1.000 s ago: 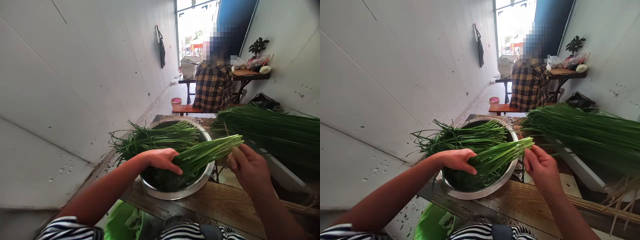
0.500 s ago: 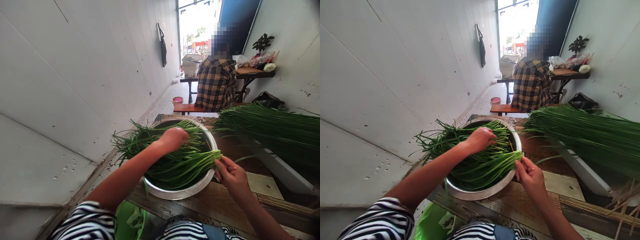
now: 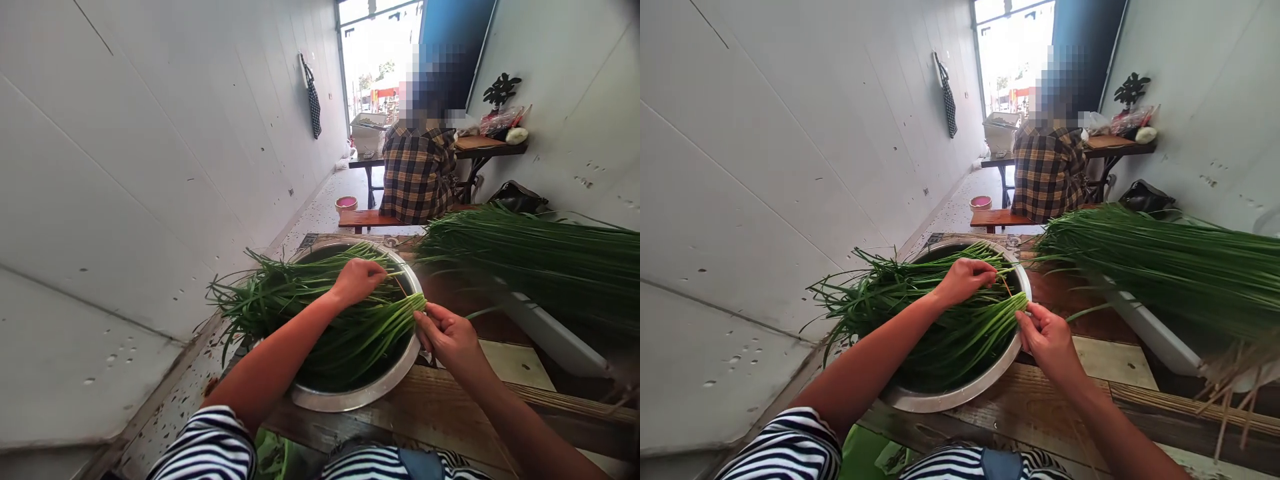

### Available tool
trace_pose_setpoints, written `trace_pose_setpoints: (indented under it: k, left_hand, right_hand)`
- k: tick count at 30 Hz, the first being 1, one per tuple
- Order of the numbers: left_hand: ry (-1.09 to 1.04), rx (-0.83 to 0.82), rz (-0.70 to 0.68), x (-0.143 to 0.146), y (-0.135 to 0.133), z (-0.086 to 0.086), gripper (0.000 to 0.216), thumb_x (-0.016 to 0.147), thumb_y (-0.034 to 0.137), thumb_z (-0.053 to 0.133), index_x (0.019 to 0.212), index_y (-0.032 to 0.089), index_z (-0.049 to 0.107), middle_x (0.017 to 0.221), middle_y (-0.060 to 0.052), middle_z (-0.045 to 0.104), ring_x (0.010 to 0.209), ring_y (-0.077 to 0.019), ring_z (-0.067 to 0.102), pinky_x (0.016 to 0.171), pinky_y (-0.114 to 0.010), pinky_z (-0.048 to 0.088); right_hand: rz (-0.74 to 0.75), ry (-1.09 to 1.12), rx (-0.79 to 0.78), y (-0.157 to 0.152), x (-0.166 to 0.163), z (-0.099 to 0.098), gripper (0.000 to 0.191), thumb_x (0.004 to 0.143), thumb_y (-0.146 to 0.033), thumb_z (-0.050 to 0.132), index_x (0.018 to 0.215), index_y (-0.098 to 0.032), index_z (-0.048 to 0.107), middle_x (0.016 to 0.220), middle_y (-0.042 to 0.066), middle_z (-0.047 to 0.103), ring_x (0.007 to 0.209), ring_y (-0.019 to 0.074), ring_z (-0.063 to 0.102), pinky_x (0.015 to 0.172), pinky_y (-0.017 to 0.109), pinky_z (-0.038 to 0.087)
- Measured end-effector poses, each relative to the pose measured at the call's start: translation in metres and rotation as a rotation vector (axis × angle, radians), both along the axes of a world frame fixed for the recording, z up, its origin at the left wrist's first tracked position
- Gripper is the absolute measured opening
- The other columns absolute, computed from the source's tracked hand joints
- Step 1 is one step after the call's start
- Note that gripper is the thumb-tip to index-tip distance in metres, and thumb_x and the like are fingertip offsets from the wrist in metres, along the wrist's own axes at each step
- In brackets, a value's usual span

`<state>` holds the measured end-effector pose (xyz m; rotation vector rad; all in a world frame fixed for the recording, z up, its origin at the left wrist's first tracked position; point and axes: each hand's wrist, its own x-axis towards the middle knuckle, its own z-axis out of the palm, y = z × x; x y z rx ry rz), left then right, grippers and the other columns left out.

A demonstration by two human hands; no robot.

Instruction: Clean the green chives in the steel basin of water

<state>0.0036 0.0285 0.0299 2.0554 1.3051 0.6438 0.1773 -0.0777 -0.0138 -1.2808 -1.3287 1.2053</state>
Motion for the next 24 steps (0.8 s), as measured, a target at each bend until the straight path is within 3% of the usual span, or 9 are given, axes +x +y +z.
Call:
trace_pose_setpoints:
  k: [4,10,24]
  left_hand:
    - [-0.287,-0.204,0.008,0.0041,-0.0010,-0.0034,0.017,0.080,0.019,0.055,0.082,0.010,0.070,0.067,-0.002,0.067,0.053,-0.0082,0.055,0.057,-0.020,0.045]
    - [-0.418,-0.388,0.047,0.0052,-0.0058,0.0004,0.013,0.077,0.018,0.062,0.082,0.008,0.069,0.067,-0.002,0.066,0.052,-0.0063,0.052,0.056,-0.020,0.043]
    - [-0.495,-0.456,0.074,0.0045,-0.0088,0.0002,0.009,0.076,0.013,0.063,0.081,0.009,0.069,0.065,-0.002,0.066,0.053,-0.0060,0.052,0.058,-0.020,0.043]
  right_hand:
    - [-0.007,0.000,-0.019,-0.0005,0.0007,-0.0020,0.038,0.084,-0.051,0.053,0.092,-0.014,0.057,0.042,-0.008,0.038,0.042,0.0094,0.033,0.044,0.024,0.024]
    - [-0.032,0.004,-0.015,-0.0024,0.0011,-0.0050,0.039,0.085,-0.051,0.053,0.095,-0.014,0.059,0.043,-0.007,0.040,0.043,0.0100,0.034,0.044,0.024,0.025]
    - [-0.061,0.026,-0.006,-0.0058,-0.0015,0.0022,0.038,0.083,-0.054,0.054,0.069,-0.019,0.051,0.043,-0.006,0.040,0.040,0.0083,0.034,0.041,0.023,0.027]
